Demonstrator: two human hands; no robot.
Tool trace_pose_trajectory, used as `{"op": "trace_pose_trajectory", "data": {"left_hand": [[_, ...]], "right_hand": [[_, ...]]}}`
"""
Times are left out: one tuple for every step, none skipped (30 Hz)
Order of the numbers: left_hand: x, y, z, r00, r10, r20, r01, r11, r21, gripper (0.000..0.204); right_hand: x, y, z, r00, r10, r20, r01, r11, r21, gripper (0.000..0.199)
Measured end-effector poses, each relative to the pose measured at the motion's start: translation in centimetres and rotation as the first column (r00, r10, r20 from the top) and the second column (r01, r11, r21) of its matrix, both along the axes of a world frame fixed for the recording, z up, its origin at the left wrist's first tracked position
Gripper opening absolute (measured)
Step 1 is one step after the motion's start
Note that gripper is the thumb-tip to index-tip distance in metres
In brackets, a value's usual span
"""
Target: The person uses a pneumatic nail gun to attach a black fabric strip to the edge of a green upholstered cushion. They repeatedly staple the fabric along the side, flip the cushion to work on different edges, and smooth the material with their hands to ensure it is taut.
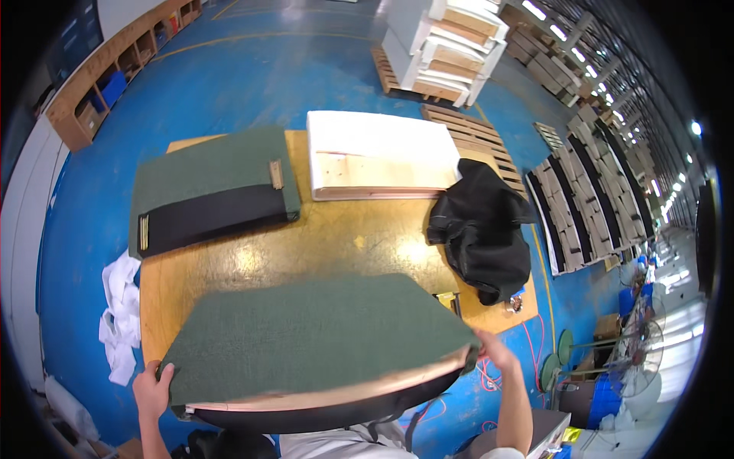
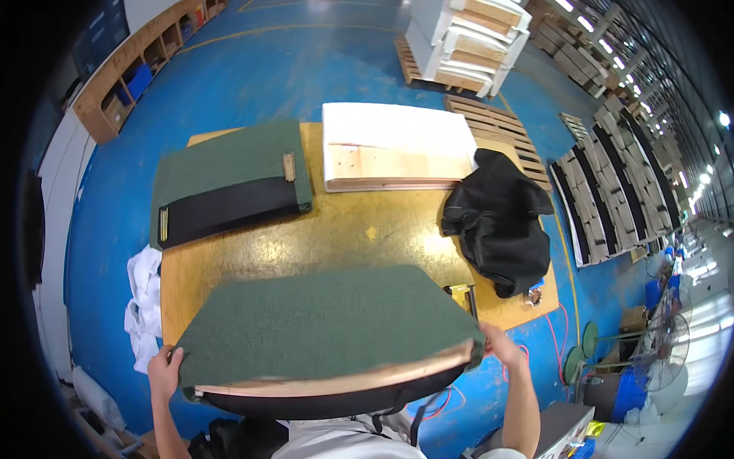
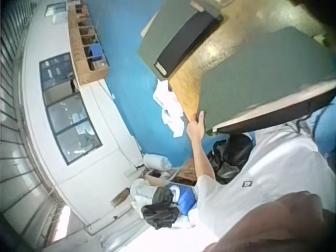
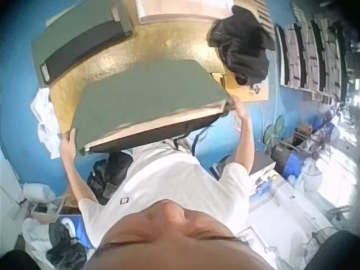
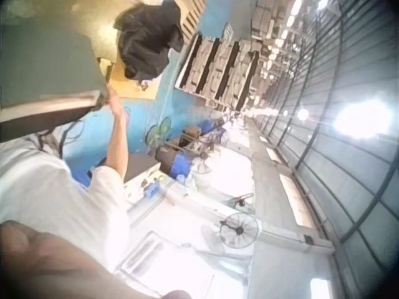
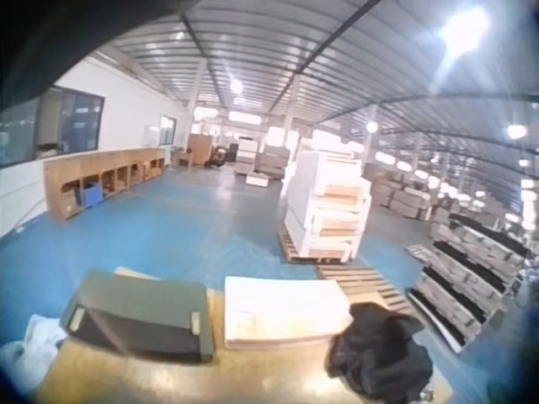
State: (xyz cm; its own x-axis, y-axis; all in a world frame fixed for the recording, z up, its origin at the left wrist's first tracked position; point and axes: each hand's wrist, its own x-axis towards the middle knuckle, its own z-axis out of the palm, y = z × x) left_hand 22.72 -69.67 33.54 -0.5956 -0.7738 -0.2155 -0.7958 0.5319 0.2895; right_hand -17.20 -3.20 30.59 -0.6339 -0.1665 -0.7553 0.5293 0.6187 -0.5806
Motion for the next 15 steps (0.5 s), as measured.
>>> {"op": "trace_pose_trajectory", "data": {"left_hand": [[-0.8,0.6,1.0,1.0,0.001,-0.026,-0.001,1.0,0.002,0.051],[-1.5,1.1,2.1,0.999,0.003,-0.042,-0.003,1.0,0.001,0.05],[-2.0,1.3,2.8,0.998,0.005,-0.066,-0.005,1.0,-0.001,0.05],[-2.5,1.6,2.2,0.996,0.06,-0.061,-0.063,0.997,-0.042,0.043],[-3.1,1.8,0.9,0.982,-0.006,-0.19,-0.016,0.993,-0.115,0.04],[-3.4,1.9,-0.2,0.951,-0.07,-0.301,0.008,0.979,-0.202,0.037],[-3.9,2.1,-0.6,0.901,-0.144,-0.41,0.025,0.959,-0.283,0.034],[-5.7,4.2,0.3,0.908,-0.295,-0.296,0.174,0.911,-0.373,0.032],[-7.8,7.0,1.5,0.855,-0.412,-0.314,0.298,0.888,-0.35,0.036],[-9.4,9.7,2.5,0.792,-0.516,-0.326,0.419,0.848,-0.324,0.041],[-10.6,11.8,2.3,0.77,-0.571,-0.285,0.467,0.808,-0.36,0.047],[-10.3,12.7,1.1,0.753,-0.597,-0.275,0.493,0.79,-0.365,0.045],[-10.0,13.9,0.6,0.751,-0.583,-0.31,0.466,0.8,-0.377,0.04],[-9.4,14.5,-0.5,0.754,-0.575,-0.318,0.465,0.809,-0.36,0.037],[-8.3,15.1,-1.6,0.755,-0.568,-0.328,0.469,0.817,-0.335,0.033]], "right_hand": [[-1.9,1.2,0.1,0.999,0.04,-0.014,-0.04,0.999,0.006,0.052],[-3.0,-1.2,1.7,0.997,0.009,-0.08,-0.008,1.0,0.007,0.053],[-3.3,-3.8,3.2,0.988,-0.023,-0.154,0.025,1.0,0.006,0.055],[-4.2,-3.8,1.3,0.883,0.123,-0.452,-0.072,0.989,0.128,0.056],[-5.0,-3.8,-0.6,0.679,0.278,-0.68,-0.116,0.955,0.274,0.057],[-5.1,-5.8,0.5,0.694,0.268,-0.668,-0.074,0.95,0.305,0.056],[-5.0,-6.8,1.0,0.687,0.22,-0.692,-0.027,0.96,0.278,0.051],[-4.4,-7.6,1.4,0.634,0.13,-0.763,0.017,0.983,0.182,0.048],[-3.6,-8.0,1.4,0.58,0.041,-0.814,0.045,0.996,0.082,0.045],[-2.9,-7.8,1.3,0.542,0.029,-0.84,-0.006,1.0,0.03,0.041],[-2.4,-6.9,0.5,0.519,-0.021,-0.855,-0.012,0.999,-0.032,0.037],[-1.3,-6.4,0.4,0.516,0.003,-0.857,-0.051,0.998,-0.027,0.034],[-0.1,-5.9,0.3,0.51,0.027,-0.86,-0.09,0.996,-0.022,0.031],[1.3,-5.0,-1.0,0.478,0.013,-0.878,-0.105,0.994,-0.043,0.028],[2.7,-4.1,-2.0,0.448,0.001,-0.894,-0.116,0.992,-0.057,0.026]]}}
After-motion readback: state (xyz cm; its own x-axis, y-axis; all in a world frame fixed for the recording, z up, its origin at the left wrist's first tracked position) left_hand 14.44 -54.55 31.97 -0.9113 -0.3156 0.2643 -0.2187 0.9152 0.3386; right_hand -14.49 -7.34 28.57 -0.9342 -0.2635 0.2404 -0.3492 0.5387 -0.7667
